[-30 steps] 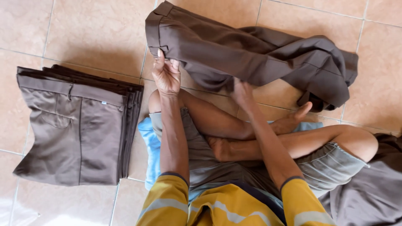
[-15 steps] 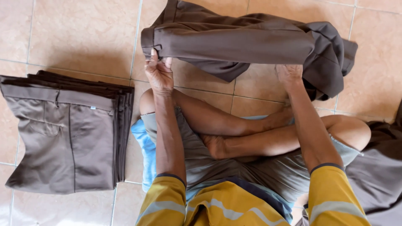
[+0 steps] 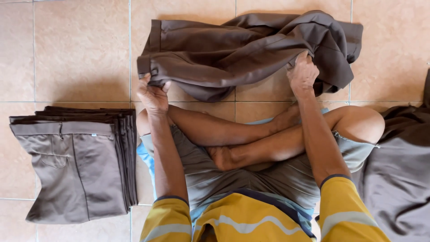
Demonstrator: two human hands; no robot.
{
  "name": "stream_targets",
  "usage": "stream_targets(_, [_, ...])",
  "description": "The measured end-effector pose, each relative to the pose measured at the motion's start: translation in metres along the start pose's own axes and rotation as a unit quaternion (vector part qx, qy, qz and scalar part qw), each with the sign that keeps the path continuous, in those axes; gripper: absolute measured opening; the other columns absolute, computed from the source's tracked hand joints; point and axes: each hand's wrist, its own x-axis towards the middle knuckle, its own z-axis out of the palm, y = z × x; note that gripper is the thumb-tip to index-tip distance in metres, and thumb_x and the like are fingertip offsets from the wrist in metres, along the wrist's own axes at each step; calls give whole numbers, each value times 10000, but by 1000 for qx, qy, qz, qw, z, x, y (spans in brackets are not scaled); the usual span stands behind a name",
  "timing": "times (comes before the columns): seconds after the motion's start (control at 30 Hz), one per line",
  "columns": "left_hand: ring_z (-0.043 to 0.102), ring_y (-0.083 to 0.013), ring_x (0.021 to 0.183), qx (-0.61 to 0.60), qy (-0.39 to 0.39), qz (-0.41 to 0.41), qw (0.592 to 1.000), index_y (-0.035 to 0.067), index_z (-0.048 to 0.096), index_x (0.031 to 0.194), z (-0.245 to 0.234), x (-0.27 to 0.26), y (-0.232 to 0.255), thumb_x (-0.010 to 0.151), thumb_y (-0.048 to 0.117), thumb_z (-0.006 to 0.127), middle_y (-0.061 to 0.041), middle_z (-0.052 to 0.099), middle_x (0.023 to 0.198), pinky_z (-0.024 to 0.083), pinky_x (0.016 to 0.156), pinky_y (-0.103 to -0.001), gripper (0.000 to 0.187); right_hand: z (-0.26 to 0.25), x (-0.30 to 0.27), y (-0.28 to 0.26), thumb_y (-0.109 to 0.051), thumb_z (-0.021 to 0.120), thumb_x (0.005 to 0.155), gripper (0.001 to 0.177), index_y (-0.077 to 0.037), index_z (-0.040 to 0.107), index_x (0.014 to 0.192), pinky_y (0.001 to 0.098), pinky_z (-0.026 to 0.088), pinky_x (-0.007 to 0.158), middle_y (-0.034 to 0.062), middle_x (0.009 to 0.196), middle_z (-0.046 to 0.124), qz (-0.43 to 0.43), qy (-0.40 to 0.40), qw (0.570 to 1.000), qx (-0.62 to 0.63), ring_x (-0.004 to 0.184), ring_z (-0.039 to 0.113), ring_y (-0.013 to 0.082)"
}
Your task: A person sitting on the floor is neatly folding a pair of brown trousers, smoothing the fabric as they go.
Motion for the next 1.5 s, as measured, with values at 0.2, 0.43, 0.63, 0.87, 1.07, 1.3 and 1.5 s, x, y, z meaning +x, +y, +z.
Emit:
stream_targets(0.2, [785, -322, 811, 36, -57, -27, 997, 133, 723, 997, 6, -2, -10, 882, 207, 686, -128, 770, 968, 704, 744, -443, 143, -104, -42, -79, -247, 766, 842, 359, 100, 740, 930, 620, 565, 791, 372, 889, 724, -119, -268, 938, 183, 932, 706, 546])
stream_targets(0.43, [775, -370, 933, -9, -108, -1, 994, 132, 745, 1059, 25, 11, -25, 920, 94, 658, -180, 765, 1070, 677, 838, -497, 168, -92, -115, -177, -647, 790, 784, 742, 9, 652, 1103, 475, 632, 757, 248, 939, 744, -185, -211, 949, 143, 905, 760, 396])
stream_targets(0.63, [771, -362, 944, -48, -139, 21, 989, 128, 714, 1023, 83, -3, -26, 912, 61, 710, -160, 767, 1056, 662, 876, -510, 130, -48, -138, -231, -612, 871, 649, 1138, 113, 406, 1393, 743, 411, 1033, 373, 1380, 502, 21, -135, 953, 270, 1292, 533, 524])
stream_targets(0.87, [778, -341, 925, -26, -143, 50, 988, 116, 675, 1006, 84, -11, 6, 915, 54, 717, -158, 765, 1045, 688, 826, -486, 118, -97, -45, -133, -111, 642, 862, 262, -98, 710, 1115, 466, 545, 886, 167, 960, 710, 41, 171, 915, 363, 947, 713, 383])
stream_targets(1.07, [761, -350, 944, -85, -110, 51, 989, -12, 749, 995, 53, -32, 9, 846, -9, 766, -204, 760, 1058, 697, 745, -436, 149, -217, -26, -106, -13, 523, 1025, 180, 12, 658, 1141, 420, 531, 884, 182, 1056, 606, -236, 265, 849, 393, 961, 650, 345])
stream_targets(1.3, [706, -218, 788, 91, 24, 51, 994, 167, 629, 970, -79, 31, 4, 814, 327, 699, -64, 663, 917, 742, 749, -344, 235, -71, -53, -35, -285, 725, 944, 66, -227, 741, 971, 447, 541, 759, 89, 779, 661, -261, -67, 950, 160, 760, 701, 317])
stream_targets(1.5, [601, -232, 668, 150, 73, 99, 981, 156, 607, 942, -62, 32, -13, 759, 157, 749, -124, 601, 778, 638, 661, -344, 232, -127, -40, -42, -181, 818, 915, 1023, -153, 86, 1629, 714, 514, 972, 312, 1453, 413, 9, -136, 981, 138, 1076, 645, 615])
